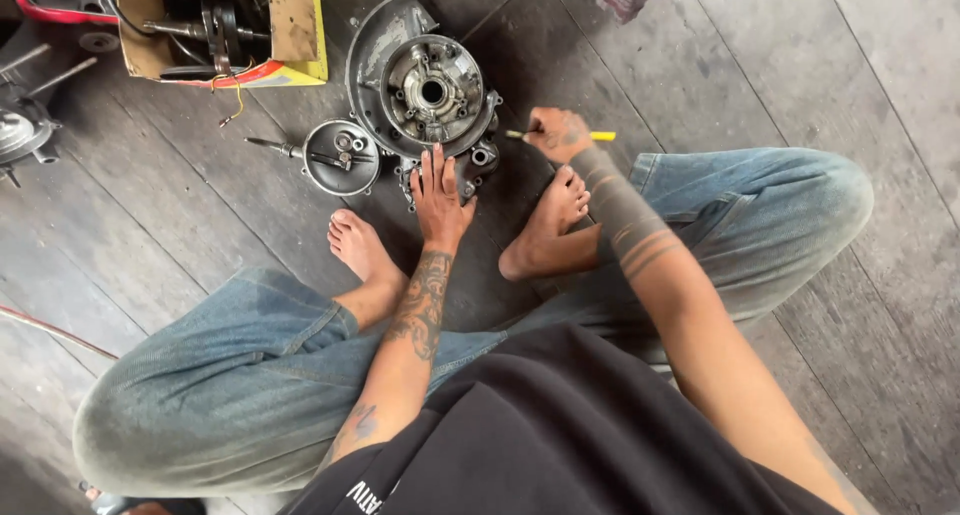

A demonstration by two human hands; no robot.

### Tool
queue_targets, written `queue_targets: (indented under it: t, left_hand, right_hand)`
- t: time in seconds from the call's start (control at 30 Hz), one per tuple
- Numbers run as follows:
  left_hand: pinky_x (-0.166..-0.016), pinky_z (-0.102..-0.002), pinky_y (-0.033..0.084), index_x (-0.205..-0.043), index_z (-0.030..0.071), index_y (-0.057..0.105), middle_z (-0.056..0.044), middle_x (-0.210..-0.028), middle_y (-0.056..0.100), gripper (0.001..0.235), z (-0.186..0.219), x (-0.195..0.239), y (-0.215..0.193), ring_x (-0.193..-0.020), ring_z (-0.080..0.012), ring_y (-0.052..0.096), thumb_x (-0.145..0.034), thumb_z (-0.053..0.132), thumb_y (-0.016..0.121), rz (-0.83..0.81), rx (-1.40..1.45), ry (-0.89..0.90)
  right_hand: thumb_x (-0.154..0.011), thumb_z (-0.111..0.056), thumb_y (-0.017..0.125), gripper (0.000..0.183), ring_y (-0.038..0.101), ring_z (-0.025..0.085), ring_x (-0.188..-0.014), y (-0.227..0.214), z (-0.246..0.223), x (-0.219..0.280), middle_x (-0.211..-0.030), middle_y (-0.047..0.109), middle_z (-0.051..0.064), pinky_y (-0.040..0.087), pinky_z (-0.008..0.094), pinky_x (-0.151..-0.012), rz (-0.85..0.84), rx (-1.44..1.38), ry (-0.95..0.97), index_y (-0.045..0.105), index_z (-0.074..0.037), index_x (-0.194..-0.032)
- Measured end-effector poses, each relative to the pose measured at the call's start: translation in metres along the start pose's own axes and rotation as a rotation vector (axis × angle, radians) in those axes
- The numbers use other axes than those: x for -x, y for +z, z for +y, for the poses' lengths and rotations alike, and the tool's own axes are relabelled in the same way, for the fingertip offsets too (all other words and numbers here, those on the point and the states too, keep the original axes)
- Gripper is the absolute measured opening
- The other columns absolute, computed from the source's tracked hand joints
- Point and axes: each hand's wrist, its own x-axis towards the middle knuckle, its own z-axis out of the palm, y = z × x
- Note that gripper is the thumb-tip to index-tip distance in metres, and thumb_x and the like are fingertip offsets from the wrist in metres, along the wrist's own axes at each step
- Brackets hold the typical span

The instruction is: Cleaning a motorcycle engine casing by scrubbing it with a small brush to remove residue.

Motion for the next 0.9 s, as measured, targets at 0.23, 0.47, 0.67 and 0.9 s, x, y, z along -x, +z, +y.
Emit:
queue_targets:
  t: [0.23,0.47,0.67,0.9]
  left_hand:
    - [-0.117,-0.060,0.033,-0.146,0.008,0.035,-0.020,-0.165,0.032,0.113,0.000,0.005,0.003,-0.150,-0.0391,0.036,-0.057,0.032,0.100,-0.003,0.004,-0.024]
    - [-0.118,-0.058,0.034,-0.147,0.008,0.036,-0.020,-0.166,0.030,0.117,-0.004,0.008,0.006,-0.150,-0.0381,0.036,-0.054,0.035,0.101,0.000,-0.005,0.000]
    - [-0.115,-0.059,0.036,-0.145,0.005,0.038,-0.022,-0.164,0.034,0.117,-0.003,0.006,0.000,-0.148,-0.0399,0.039,-0.050,0.032,0.102,0.032,0.037,0.000]
    - [-0.116,-0.059,0.036,-0.146,0.007,0.036,-0.021,-0.164,0.033,0.117,-0.003,0.004,0.005,-0.149,-0.0390,0.038,-0.053,0.036,0.101,0.016,-0.024,0.005]
  right_hand:
    - [-0.092,-0.036,0.071,0.017,0.075,0.033,-0.091,0.043,-0.029,-0.014,-0.088,0.076,0.007,0.060,0.046,-0.078,-0.016,-0.080,0.169,0.068,-0.022,-0.101]
    - [-0.085,-0.031,0.071,0.014,0.075,0.027,-0.092,0.016,-0.057,0.000,-0.082,0.075,-0.004,0.039,0.053,-0.099,0.090,0.287,0.047,0.061,-0.023,-0.091]
    - [-0.092,-0.036,0.069,0.017,0.076,0.035,-0.090,0.003,0.020,0.011,-0.085,0.076,0.005,0.049,0.052,-0.084,0.150,0.270,0.108,0.065,-0.020,-0.094]
    - [-0.094,-0.036,0.067,0.016,0.075,0.037,-0.091,0.037,-0.042,0.004,-0.088,0.076,0.007,0.051,0.049,-0.085,0.140,0.061,0.044,0.066,-0.022,-0.102]
